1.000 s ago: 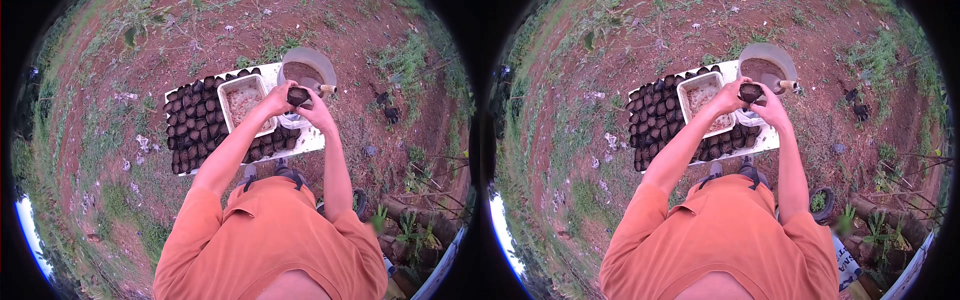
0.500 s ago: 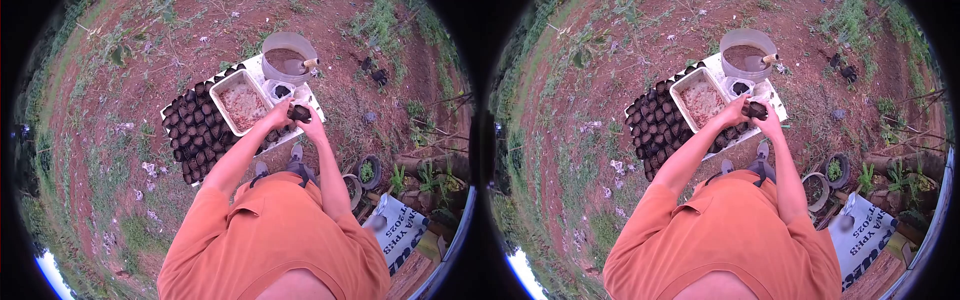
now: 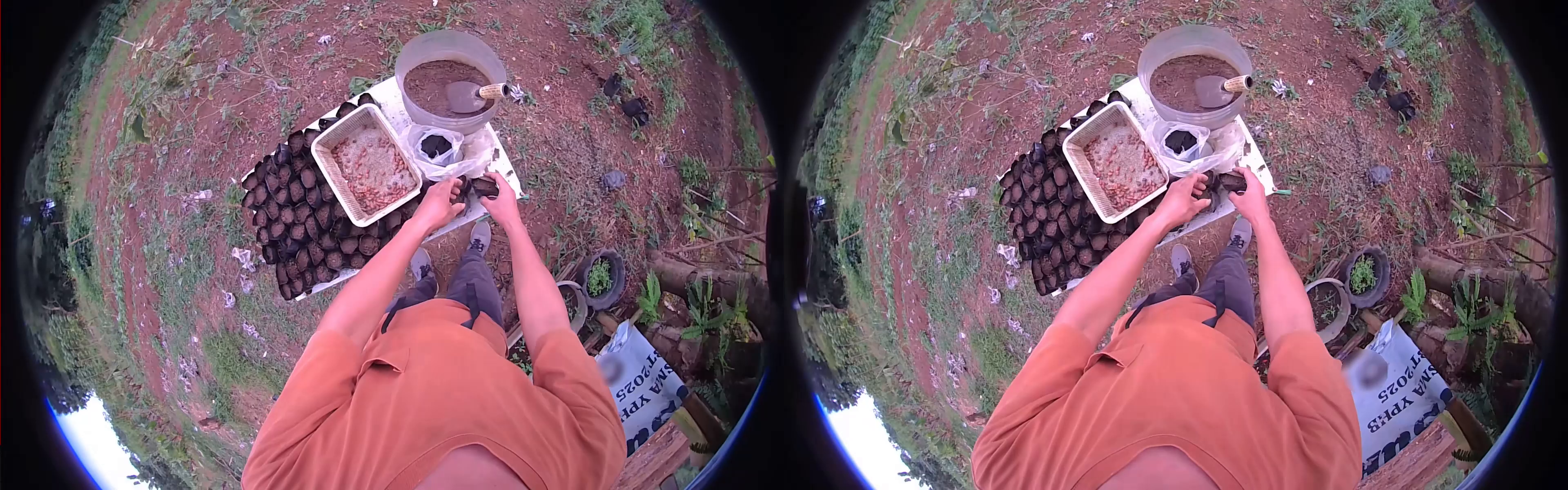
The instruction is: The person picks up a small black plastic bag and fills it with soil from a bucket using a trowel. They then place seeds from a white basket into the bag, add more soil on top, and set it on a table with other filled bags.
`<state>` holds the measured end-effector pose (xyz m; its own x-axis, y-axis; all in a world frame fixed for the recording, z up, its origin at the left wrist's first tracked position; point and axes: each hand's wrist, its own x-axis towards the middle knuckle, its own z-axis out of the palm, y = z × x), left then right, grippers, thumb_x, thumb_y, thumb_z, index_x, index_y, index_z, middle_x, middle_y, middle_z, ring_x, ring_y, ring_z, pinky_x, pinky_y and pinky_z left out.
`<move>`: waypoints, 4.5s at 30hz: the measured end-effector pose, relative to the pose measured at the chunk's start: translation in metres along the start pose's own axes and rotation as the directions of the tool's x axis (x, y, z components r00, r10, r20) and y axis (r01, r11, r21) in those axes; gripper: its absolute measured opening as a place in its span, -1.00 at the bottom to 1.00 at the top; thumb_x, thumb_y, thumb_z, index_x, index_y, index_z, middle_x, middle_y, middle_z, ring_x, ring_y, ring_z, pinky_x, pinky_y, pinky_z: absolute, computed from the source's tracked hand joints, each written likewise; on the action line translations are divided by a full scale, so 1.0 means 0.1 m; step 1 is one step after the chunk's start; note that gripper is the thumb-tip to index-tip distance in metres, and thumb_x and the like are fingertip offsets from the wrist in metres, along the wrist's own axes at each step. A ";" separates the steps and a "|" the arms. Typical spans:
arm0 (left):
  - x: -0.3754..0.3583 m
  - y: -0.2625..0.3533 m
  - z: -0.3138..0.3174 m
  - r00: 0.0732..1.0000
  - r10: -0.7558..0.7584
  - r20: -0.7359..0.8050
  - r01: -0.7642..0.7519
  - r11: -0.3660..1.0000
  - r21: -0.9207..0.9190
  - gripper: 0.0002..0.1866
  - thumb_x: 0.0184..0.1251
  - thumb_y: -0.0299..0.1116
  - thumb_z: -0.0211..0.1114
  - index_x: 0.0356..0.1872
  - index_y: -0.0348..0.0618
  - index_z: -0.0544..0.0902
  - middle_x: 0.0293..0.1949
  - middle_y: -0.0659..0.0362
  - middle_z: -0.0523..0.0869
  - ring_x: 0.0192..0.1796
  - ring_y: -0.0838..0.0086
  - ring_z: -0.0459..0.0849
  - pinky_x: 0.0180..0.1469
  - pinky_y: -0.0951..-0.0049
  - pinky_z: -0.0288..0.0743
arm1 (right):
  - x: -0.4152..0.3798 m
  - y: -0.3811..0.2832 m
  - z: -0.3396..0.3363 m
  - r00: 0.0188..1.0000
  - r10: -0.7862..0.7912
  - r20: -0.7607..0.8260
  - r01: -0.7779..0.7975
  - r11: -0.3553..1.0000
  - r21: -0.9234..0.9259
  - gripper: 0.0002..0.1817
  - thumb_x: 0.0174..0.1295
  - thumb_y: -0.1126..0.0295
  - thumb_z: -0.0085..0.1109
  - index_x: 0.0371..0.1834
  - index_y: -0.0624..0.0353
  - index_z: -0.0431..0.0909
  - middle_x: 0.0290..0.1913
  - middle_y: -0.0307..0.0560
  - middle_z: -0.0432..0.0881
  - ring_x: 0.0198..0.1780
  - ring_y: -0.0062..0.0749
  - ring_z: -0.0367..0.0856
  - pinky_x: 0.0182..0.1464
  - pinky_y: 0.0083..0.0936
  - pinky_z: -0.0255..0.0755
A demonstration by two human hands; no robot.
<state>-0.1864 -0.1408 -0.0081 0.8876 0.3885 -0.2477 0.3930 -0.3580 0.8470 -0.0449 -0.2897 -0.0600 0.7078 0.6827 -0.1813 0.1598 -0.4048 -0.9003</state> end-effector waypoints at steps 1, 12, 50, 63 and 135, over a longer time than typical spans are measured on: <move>0.03 -0.01 0.04 1.000 0.003 -0.005 -0.003 1.000 -0.003 -0.40 0.08 -0.40 0.49 0.17 -0.27 0.47 -0.08 -0.01 0.67 -0.07 0.27 0.67 0.07 0.32 0.58 | 0.07 0.02 0.01 0.999 -0.039 0.008 0.039 0.999 -0.006 -0.38 -0.13 0.62 0.30 0.15 0.23 0.50 0.02 0.06 0.66 0.10 -0.16 0.66 0.18 -0.37 0.51; 0.11 -0.07 0.25 0.990 -0.072 -0.124 0.085 0.991 0.106 -0.36 0.09 -0.43 0.47 0.22 -0.31 0.43 -0.05 -0.03 0.63 -0.06 0.24 0.65 0.08 0.29 0.57 | 0.18 0.05 0.04 0.998 0.028 0.057 -0.027 0.999 -0.021 -0.27 -0.12 0.60 0.36 0.26 0.22 0.42 0.20 0.17 0.54 0.21 -0.03 0.56 0.19 -0.33 0.54; 0.00 -0.05 -0.11 0.982 -0.065 -0.175 0.057 0.997 -0.050 -0.61 0.23 -0.37 0.38 0.05 -0.35 0.60 -0.17 -0.03 0.72 -0.14 0.26 0.72 0.01 0.30 0.60 | -0.19 -0.03 0.33 0.967 -0.002 -0.253 -0.075 0.953 -0.293 -0.13 0.18 0.45 0.12 0.55 0.36 -0.08 0.38 0.40 0.31 0.39 0.15 0.35 0.42 -0.21 0.23; 0.05 0.03 -0.64 0.933 0.148 -0.329 -0.002 0.914 0.407 -0.65 0.32 -0.34 0.23 0.12 -0.06 0.60 0.09 -0.03 0.56 0.21 0.08 0.49 0.29 0.17 0.38 | 0.00 -1.39 0.67 0.823 -0.567 -0.012 0.494 0.727 -0.478 -0.73 0.19 0.58 0.11 -0.03 0.25 0.58 0.07 0.10 0.59 0.16 0.03 0.52 0.19 -0.17 0.45; 0.73 -0.29 -0.62 0.800 -0.439 -0.409 0.389 0.898 -0.203 -0.59 -0.08 0.00 0.64 -0.49 -0.12 0.72 -0.44 0.12 0.76 -0.37 0.35 0.71 -0.24 0.28 0.54 | 0.63 -1.28 0.42 0.908 -0.344 0.240 0.418 0.693 -0.588 -0.31 0.05 0.38 0.41 0.34 0.01 0.45 0.17 0.04 0.53 0.21 0.03 0.49 0.24 -0.19 0.44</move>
<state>-0.1479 -0.0496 -0.0219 0.4390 0.8152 -0.3777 0.6498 0.0022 0.7601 -0.0490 -0.1692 0.0275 0.4224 0.9050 0.0504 0.8109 -0.3524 -0.4672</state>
